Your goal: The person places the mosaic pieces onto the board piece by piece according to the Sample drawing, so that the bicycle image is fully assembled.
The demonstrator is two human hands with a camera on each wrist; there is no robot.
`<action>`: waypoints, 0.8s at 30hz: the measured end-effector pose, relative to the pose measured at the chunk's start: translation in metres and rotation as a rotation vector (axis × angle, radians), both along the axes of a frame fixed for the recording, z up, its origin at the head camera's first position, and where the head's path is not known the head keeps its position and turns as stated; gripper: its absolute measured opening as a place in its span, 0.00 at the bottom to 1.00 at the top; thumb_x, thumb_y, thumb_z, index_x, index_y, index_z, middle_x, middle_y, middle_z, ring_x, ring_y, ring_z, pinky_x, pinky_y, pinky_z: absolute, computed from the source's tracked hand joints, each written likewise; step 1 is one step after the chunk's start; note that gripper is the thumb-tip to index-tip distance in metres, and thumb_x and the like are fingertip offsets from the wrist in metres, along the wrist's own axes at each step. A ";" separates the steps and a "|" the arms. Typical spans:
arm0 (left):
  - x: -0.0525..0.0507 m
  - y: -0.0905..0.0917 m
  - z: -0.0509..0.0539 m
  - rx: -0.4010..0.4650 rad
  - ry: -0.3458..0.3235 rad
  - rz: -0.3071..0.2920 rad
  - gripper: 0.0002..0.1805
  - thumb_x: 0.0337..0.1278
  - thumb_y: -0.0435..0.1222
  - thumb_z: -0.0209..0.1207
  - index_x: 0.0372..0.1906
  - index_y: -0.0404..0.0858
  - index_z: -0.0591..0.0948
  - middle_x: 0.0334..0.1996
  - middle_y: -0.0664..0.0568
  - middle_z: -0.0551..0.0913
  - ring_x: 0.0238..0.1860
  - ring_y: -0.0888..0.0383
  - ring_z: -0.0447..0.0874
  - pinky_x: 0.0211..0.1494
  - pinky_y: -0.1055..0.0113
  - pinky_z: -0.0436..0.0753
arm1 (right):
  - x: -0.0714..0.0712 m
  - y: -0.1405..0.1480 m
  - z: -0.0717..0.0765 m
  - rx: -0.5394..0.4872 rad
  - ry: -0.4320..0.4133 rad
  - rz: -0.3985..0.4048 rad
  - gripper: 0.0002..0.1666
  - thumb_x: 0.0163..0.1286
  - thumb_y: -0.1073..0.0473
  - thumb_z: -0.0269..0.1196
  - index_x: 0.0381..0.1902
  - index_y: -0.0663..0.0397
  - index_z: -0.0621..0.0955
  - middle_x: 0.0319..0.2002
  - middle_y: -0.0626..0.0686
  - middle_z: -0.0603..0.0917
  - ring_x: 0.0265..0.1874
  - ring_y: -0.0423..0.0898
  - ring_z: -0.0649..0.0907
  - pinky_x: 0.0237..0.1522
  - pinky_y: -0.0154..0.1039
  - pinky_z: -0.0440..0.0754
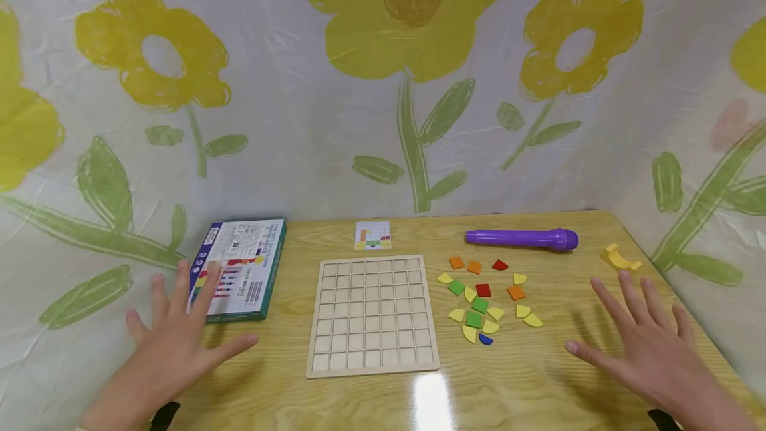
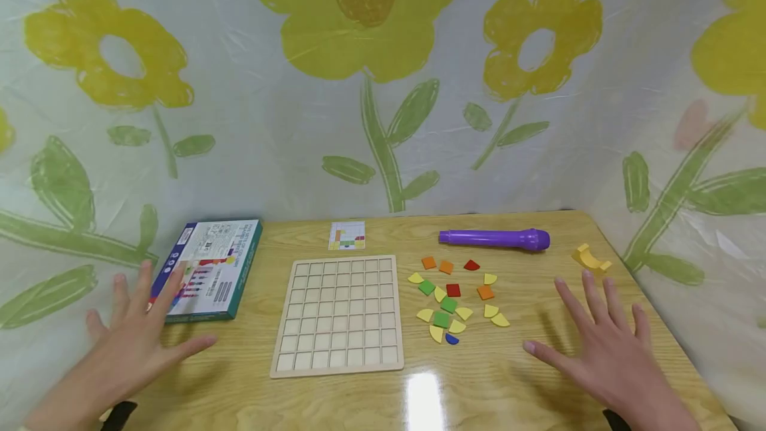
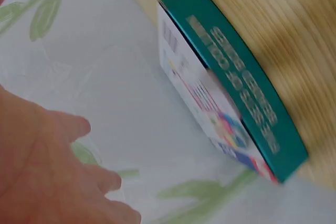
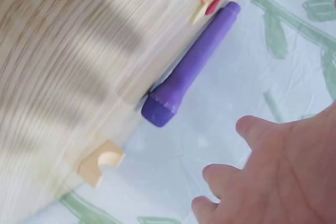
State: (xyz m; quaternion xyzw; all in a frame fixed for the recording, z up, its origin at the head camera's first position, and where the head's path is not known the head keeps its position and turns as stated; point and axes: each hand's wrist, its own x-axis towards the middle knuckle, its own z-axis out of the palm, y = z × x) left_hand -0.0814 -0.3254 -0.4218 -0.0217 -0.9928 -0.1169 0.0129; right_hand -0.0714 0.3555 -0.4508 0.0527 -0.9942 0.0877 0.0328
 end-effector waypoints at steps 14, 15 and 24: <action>-0.029 0.088 -0.007 0.235 0.027 -0.178 0.52 0.71 0.67 0.60 0.85 0.38 0.61 0.82 0.34 0.65 0.78 0.32 0.70 0.74 0.31 0.76 | -0.035 -0.045 0.003 -0.154 0.000 0.079 0.58 0.69 0.26 0.68 0.84 0.54 0.67 0.83 0.72 0.61 0.79 0.78 0.64 0.67 0.84 0.63; -0.031 0.095 -0.008 0.256 0.009 -0.176 0.50 0.73 0.66 0.59 0.84 0.37 0.63 0.80 0.35 0.68 0.75 0.33 0.74 0.73 0.33 0.77 | -0.037 -0.048 0.003 -0.155 0.007 0.084 0.56 0.69 0.26 0.68 0.81 0.56 0.70 0.81 0.73 0.64 0.76 0.78 0.67 0.67 0.83 0.66; -0.052 0.128 -0.023 0.350 -0.096 -0.054 0.35 0.79 0.46 0.58 0.80 0.31 0.69 0.67 0.35 0.81 0.50 0.47 0.85 0.57 0.46 0.87 | -0.061 -0.072 -0.005 -0.208 -0.031 0.063 0.44 0.74 0.34 0.68 0.71 0.63 0.79 0.66 0.70 0.83 0.64 0.73 0.82 0.61 0.73 0.80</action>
